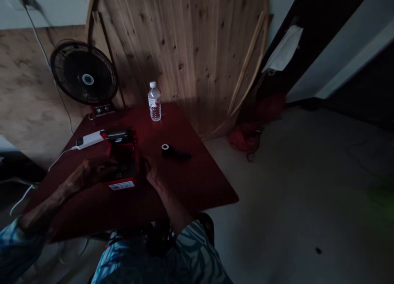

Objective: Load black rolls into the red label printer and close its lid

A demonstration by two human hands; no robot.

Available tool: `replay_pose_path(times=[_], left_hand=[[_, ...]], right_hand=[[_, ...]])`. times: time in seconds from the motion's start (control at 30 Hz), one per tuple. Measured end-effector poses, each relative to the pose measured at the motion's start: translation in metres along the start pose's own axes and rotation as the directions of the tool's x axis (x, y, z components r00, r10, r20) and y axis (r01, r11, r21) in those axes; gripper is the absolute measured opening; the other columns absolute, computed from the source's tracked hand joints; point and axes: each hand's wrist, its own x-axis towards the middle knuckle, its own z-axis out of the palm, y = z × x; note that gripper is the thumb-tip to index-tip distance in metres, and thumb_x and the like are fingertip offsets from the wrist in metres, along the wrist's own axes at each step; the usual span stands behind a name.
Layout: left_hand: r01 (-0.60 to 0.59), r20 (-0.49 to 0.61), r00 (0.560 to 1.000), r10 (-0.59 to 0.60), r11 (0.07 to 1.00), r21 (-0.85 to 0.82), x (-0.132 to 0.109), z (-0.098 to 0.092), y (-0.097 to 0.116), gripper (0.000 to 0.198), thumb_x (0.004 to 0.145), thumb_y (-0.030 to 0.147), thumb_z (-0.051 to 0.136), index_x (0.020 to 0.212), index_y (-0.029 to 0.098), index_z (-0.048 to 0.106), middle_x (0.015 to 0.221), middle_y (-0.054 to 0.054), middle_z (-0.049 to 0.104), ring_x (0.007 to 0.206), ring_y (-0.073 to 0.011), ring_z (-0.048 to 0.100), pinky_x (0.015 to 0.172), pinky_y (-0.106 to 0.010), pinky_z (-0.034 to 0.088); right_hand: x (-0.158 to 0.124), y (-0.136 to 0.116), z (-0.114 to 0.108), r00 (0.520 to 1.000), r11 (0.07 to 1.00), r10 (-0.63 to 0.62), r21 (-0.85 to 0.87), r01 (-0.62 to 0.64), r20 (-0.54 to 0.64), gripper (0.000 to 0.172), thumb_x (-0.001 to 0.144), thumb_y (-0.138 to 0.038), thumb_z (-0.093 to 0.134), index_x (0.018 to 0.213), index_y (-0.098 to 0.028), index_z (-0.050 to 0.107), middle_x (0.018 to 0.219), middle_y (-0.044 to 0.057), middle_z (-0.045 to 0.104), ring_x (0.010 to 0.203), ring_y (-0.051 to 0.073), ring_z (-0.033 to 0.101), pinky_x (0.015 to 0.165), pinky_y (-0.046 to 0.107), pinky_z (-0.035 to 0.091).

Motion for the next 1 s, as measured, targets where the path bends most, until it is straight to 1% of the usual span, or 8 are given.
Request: replay_pose_path(times=[0.17, 0.4, 0.5, 0.6, 0.73, 0.83, 0.93, 1.0], left_hand=[[-0.069, 0.018, 0.997, 0.068, 0.996, 0.057, -0.009, 0.003, 0.0, 0.043, 0.09, 0.047, 0.056, 0.122, 0.02, 0.062, 0.107, -0.009, 0.074, 0.088, -0.0225, 0.072, 0.077, -0.031, 0.056], [-0.105, -0.094, 0.989, 0.11, 0.992, 0.065, -0.01, 0.007, -0.002, 0.031, 0.096, 0.035, 0.044, 0.105, 0.019, 0.069, 0.101, -0.008, 0.075, 0.085, -0.0191, 0.071, 0.072, -0.027, 0.054], [-0.189, -0.126, 0.969, 0.21, 0.969, 0.161, -0.017, 0.009, 0.001, 0.029, 0.097, 0.031, 0.044, 0.107, 0.022, 0.07, 0.107, -0.008, 0.074, 0.093, -0.0203, 0.069, 0.077, -0.031, 0.051], [-0.275, -0.099, 0.946, 0.308, 0.926, 0.259, -0.028, 0.011, 0.002, 0.027, 0.097, 0.026, 0.047, 0.11, 0.023, 0.07, 0.108, -0.008, 0.073, 0.098, -0.0214, 0.067, 0.084, -0.036, 0.047], [-0.271, -0.097, 0.945, 0.311, 0.916, 0.296, -0.041, 0.017, 0.004, 0.027, 0.096, 0.029, 0.05, 0.115, 0.021, 0.067, 0.117, -0.01, 0.07, 0.105, -0.0239, 0.064, 0.088, -0.04, 0.045], [-0.256, -0.127, 0.943, 0.308, 0.914, 0.315, -0.047, 0.021, 0.009, 0.031, 0.098, 0.031, 0.045, 0.119, 0.02, 0.064, 0.121, -0.011, 0.068, 0.104, -0.0252, 0.064, 0.083, -0.04, 0.047], [-0.247, -0.13, 0.945, 0.299, 0.917, 0.313, -0.05, 0.023, 0.012, 0.032, 0.099, 0.029, 0.041, 0.121, 0.02, 0.062, 0.122, -0.012, 0.067, 0.107, -0.0257, 0.064, 0.084, -0.041, 0.048], [-0.239, -0.137, 0.947, 0.292, 0.92, 0.309, -0.051, 0.024, 0.012, 0.033, 0.099, 0.027, 0.039, 0.122, 0.02, 0.062, 0.122, -0.012, 0.067, 0.107, -0.0254, 0.064, 0.085, -0.041, 0.049]], right_hand=[[-0.003, -0.007, -0.004, 1.0, 1.0, 0.005, -0.015, -0.005, 0.003, 0.031, 0.095, -0.035, 0.058, 0.122, -0.019, 0.058, 0.125, 0.009, 0.06, 0.105, 0.021, 0.062, 0.089, 0.042, 0.055], [-0.006, -0.007, -0.004, 1.0, 1.0, 0.018, -0.016, -0.018, 0.009, 0.032, 0.095, -0.035, 0.058, 0.123, -0.018, 0.058, 0.125, 0.009, 0.06, 0.105, 0.022, 0.062, 0.089, 0.042, 0.055], [-0.004, -0.005, -0.004, 0.999, 0.999, 0.033, -0.019, -0.033, -0.001, 0.03, 0.096, -0.035, 0.057, 0.121, -0.02, 0.059, 0.125, 0.008, 0.06, 0.105, 0.021, 0.062, 0.089, 0.041, 0.055], [-0.005, -0.002, -0.004, 0.999, 0.999, 0.046, -0.019, -0.046, -0.007, 0.03, 0.095, -0.035, 0.058, 0.121, -0.019, 0.059, 0.125, 0.009, 0.06, 0.105, 0.021, 0.062, 0.089, 0.041, 0.055], [-0.006, 0.002, -0.007, 0.998, 0.998, 0.061, -0.024, -0.061, -0.017, 0.031, 0.097, -0.038, 0.053, 0.12, -0.019, 0.061, 0.123, 0.008, 0.063, 0.109, 0.022, 0.062, 0.094, 0.042, 0.052], [0.011, -0.004, -0.01, 0.995, 0.996, 0.083, -0.034, -0.085, -0.055, 0.038, 0.098, -0.041, 0.043, 0.127, -0.022, 0.058, 0.128, 0.008, 0.062, 0.121, 0.023, 0.057, 0.106, 0.042, 0.044], [0.047, -0.021, -0.01, 0.993, 0.997, 0.083, 0.01, -0.082, -0.083, 0.047, 0.098, -0.046, 0.038, 0.135, -0.019, 0.049, 0.136, 0.012, 0.057, 0.127, 0.023, 0.053, 0.108, 0.042, 0.042], [0.072, -0.035, -0.009, 0.999, 1.0, -0.025, 0.016, 0.026, -0.036, 0.05, 0.099, -0.049, 0.033, 0.138, -0.022, 0.046, 0.141, 0.011, 0.053, 0.129, 0.023, 0.051, 0.105, 0.042, 0.045]])
